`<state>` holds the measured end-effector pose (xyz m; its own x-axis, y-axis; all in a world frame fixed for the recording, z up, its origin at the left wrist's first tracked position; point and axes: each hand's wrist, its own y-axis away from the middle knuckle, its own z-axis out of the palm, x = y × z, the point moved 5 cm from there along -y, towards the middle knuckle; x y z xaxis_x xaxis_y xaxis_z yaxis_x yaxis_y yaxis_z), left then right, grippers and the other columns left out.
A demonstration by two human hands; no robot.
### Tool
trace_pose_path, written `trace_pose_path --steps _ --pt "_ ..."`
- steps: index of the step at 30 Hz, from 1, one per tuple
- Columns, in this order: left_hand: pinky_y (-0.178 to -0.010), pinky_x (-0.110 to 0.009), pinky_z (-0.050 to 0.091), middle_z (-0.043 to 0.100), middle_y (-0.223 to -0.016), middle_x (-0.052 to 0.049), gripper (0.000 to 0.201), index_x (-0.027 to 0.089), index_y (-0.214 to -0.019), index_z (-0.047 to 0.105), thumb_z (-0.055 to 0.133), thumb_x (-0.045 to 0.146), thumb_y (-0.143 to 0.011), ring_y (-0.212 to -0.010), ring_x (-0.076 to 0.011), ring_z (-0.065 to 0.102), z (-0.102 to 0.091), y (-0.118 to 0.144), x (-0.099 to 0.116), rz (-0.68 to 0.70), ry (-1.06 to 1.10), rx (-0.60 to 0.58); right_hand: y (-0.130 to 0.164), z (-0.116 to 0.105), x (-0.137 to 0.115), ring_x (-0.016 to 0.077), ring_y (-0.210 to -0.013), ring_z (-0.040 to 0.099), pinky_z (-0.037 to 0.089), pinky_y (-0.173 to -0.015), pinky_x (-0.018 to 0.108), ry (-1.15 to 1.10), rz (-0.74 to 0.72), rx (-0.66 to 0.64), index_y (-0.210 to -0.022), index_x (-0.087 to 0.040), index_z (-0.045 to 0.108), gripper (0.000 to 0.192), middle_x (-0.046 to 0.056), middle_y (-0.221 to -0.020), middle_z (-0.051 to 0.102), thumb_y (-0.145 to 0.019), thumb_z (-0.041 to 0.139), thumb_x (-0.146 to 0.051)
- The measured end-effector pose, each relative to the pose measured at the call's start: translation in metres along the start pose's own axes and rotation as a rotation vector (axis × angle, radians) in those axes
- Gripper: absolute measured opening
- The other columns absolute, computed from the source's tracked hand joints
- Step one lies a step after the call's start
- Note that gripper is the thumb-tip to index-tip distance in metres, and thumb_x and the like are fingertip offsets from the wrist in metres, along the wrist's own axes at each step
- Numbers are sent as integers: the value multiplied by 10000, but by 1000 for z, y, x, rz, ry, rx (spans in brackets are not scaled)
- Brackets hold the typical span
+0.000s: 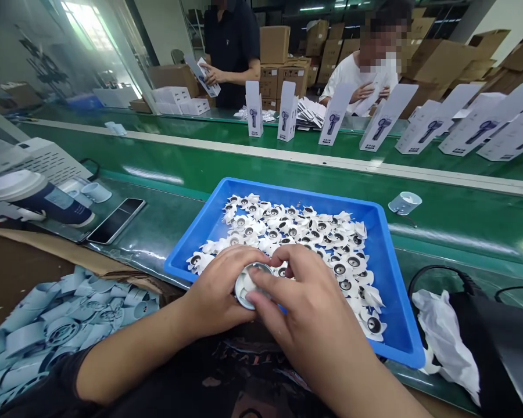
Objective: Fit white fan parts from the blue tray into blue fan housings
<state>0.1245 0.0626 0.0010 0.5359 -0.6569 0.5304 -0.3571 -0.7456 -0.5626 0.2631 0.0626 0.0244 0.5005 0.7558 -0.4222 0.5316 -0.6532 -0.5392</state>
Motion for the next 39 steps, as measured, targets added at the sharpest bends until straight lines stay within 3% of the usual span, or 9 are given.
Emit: trace_pose_path --steps 6,10,14,18,23,26,30,34,39 --pt "-968 -383 489 676 -1099 -64 404 201 -1128 524 731 313 -800 -1040 -228 638 5 -5 -6 -13 1 28 17 -9 1 285 -1165 430 334 -971 445 133 -126 72 -1138 -173 634 304 124 -1287 450 -981 539 -415" --pt "-965 -398 495 674 -1105 -70 413 213 -1126 529 738 354 -799 -1046 -239 635 9 -10 -7 -44 -26 -7 26 -15 5 256 -1034 474 338 -927 448 86 -125 234 -969 -172 646 212 101 -1137 548 -995 497 -320" --pt "-976 -388 490 675 -1115 -67 387 210 -1161 504 681 292 -827 -1054 -222 636 11 -14 -4 13 -25 4 29 -9 9 362 -1235 383 295 -999 573 148 -146 91 -1249 -163 553 428 164 -1382 383 -998 435 -490" --pt "-971 -400 494 678 -1117 -68 427 218 -1148 507 716 392 -819 -1057 -234 637 14 -19 -5 -9 -38 -24 31 -18 15 300 -1146 444 300 -989 547 97 -97 185 -1072 -193 593 226 104 -1268 490 -1000 432 -334" --pt "-964 -389 490 679 -1110 -66 386 216 -1155 501 690 319 -834 -1040 -226 640 15 -20 -1 11 -42 -16 27 -9 18 366 -1269 368 296 -1003 587 137 -122 66 -1281 -170 523 420 146 -1417 367 -1004 430 -471" --pt "-982 -397 478 667 -1123 -70 460 214 -1176 499 732 384 -818 -1053 -228 625 12 -20 -7 -11 -37 -73 33 -19 22 307 -1181 445 310 -999 550 91 -100 151 -1104 -192 596 192 101 -1301 474 -955 509 -277" --pt "-1075 -497 401 551 -1273 -112 628 219 -1214 538 789 525 -726 -1229 -296 504 -1 -50 -41 -132 -109 -152 52 -33 25 261 -1140 481 295 -1054 500 23 -140 231 -1062 -185 628 206 90 -1248 499 -888 519 -168" --pt "-1087 -502 374 488 -1268 -123 624 190 -1190 600 810 513 -700 -1230 -323 466 -11 -123 -100 -396 -337 -194 71 -33 26 256 -1156 506 381 -1056 466 0 -103 278 -1024 -203 650 206 83 -1254 509 -865 546 -124" --pt "-991 -446 474 503 -1352 -140 544 175 -1390 426 620 356 -915 -1139 -254 566 18 -198 -152 -445 -338 -301 82 -35 18 245 -1122 566 507 -999 400 45 -89 265 -988 -198 669 195 93 -1229 530 -851 570 -100"
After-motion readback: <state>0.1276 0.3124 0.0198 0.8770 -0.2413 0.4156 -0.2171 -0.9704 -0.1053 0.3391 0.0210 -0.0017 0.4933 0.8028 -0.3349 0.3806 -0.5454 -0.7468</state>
